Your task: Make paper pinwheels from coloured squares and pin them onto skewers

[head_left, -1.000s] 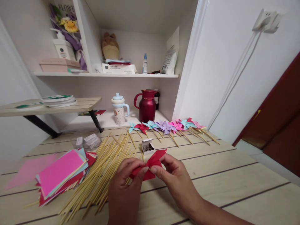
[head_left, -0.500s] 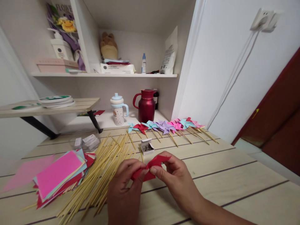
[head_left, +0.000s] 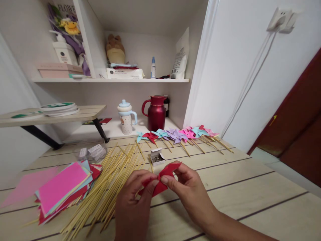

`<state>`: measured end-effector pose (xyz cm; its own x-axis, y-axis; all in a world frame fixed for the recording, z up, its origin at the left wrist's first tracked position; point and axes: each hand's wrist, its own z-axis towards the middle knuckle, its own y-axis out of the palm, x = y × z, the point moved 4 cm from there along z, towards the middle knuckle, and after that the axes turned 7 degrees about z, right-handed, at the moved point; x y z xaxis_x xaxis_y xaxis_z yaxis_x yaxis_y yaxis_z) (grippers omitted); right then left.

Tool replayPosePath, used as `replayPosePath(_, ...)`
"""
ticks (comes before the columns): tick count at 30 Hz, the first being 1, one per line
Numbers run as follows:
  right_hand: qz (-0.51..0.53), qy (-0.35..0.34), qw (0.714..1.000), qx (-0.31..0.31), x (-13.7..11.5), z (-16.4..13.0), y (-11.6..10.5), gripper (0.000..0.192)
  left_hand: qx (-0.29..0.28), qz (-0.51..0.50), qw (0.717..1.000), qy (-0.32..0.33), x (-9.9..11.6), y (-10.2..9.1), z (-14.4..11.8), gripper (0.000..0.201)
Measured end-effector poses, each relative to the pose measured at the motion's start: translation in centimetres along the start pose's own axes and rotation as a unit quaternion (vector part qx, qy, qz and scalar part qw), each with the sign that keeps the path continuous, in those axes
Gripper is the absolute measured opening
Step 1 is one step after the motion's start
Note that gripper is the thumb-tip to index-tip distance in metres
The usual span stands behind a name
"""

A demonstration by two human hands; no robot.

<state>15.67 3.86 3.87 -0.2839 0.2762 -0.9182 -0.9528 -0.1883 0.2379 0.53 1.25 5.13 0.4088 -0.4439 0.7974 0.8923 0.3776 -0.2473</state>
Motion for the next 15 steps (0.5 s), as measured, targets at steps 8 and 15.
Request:
replayPosePath(8, -0.041, -0.022, 0.999, -0.002, 0.0, -0.1, 0.0, 0.009, -0.005, 0.098, 0.986, 0.132, 0.2, -0.4, -0.3, 0.014)
replayPosePath(15, -0.069, -0.144, 0.986, -0.042, -1.1, -0.5, -0.1, 0.005, 0.034, 0.226, 0.917, 0.326, 1.2, -1.5, -1.2, 0.026)
